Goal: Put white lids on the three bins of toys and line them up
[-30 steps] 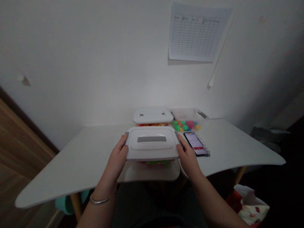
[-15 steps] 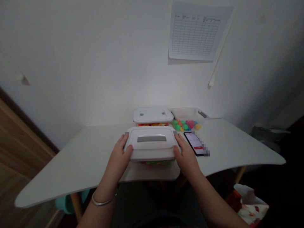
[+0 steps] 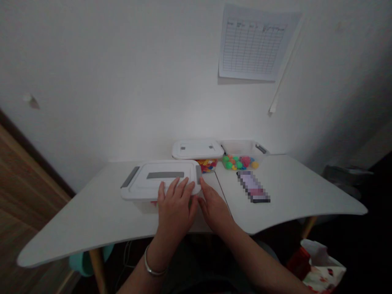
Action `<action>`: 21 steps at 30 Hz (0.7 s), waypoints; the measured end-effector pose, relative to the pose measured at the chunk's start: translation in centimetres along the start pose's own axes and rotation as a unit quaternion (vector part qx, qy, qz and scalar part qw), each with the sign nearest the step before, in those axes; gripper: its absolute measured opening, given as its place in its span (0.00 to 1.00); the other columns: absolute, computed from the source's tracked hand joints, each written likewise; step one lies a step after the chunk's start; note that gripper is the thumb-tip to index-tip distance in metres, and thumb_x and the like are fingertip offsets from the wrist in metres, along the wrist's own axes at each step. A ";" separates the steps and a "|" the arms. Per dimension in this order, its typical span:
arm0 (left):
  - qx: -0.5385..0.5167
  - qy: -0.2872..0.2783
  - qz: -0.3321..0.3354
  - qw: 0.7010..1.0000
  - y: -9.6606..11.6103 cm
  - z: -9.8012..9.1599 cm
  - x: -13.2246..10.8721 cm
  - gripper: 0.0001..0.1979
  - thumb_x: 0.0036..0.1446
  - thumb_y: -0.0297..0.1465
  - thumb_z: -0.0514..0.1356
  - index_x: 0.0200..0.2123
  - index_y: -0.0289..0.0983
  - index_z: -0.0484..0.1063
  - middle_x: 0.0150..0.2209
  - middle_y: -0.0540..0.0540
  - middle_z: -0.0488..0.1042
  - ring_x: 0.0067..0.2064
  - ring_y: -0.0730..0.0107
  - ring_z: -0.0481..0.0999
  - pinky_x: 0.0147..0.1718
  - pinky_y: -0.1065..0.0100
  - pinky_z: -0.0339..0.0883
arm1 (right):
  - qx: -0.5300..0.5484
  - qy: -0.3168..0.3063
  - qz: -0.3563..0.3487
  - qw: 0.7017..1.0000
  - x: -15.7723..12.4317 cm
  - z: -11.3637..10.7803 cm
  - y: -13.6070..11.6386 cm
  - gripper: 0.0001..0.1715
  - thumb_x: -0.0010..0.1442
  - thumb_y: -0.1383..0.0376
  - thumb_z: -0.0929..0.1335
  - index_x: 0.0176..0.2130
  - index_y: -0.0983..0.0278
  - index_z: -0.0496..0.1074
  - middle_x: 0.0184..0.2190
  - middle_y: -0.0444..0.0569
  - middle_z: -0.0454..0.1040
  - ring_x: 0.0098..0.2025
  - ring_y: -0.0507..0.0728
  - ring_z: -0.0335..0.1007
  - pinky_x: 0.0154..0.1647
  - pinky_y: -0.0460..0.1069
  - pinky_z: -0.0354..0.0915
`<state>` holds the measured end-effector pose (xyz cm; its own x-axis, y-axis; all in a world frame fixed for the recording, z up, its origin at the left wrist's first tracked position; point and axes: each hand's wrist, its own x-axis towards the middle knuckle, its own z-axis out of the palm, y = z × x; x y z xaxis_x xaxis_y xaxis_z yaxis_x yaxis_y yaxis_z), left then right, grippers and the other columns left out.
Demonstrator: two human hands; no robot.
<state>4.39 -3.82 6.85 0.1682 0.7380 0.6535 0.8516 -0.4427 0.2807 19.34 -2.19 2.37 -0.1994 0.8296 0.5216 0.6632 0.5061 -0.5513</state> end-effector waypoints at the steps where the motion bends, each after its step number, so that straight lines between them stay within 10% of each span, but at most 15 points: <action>1: -0.005 -0.004 0.001 1.000 0.0 0.3 0.0 0.19 0.58 0.35 0.56 0.52 0.41 0.74 0.57 0.39 0.74 0.61 0.45 0.67 0.65 0.40 0.37 | 0.005 -0.008 -0.013 1.000 0.1 0.3 0.1 0.33 0.67 0.64 0.58 0.69 0.63 0.51 0.67 0.56 0.60 0.67 0.60 0.58 0.66 0.60 0.58; 12: 0.020 0.061 -0.073 0.995 -2.2 -0.2 -0.4 0.16 0.56 0.38 0.59 0.47 0.42 0.77 0.55 0.38 0.75 0.59 0.44 0.68 0.62 0.43 0.47 | -0.033 -0.028 -0.005 0.999 -0.8 1.0 3.4 0.41 0.63 0.65 0.62 0.71 0.64 0.45 0.69 0.59 0.53 0.70 0.62 0.51 0.68 0.64 0.54; 21: 0.111 0.100 -0.116 0.982 -4.9 -0.4 -0.3 0.15 0.62 0.39 0.54 0.48 0.43 0.75 0.57 0.39 0.73 0.63 0.44 0.62 0.61 0.33 0.19 | -0.056 -0.018 0.049 0.997 -1.3 2.0 6.0 0.40 0.61 0.66 0.62 0.69 0.64 0.49 0.67 0.60 0.58 0.68 0.63 0.54 0.67 0.65 0.55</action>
<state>-0.02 -2.04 5.56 -0.1244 0.6811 0.7215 0.9467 -0.1363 0.2918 22.12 0.21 -2.97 -0.1540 0.8832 0.4431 0.7567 0.3937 -0.5219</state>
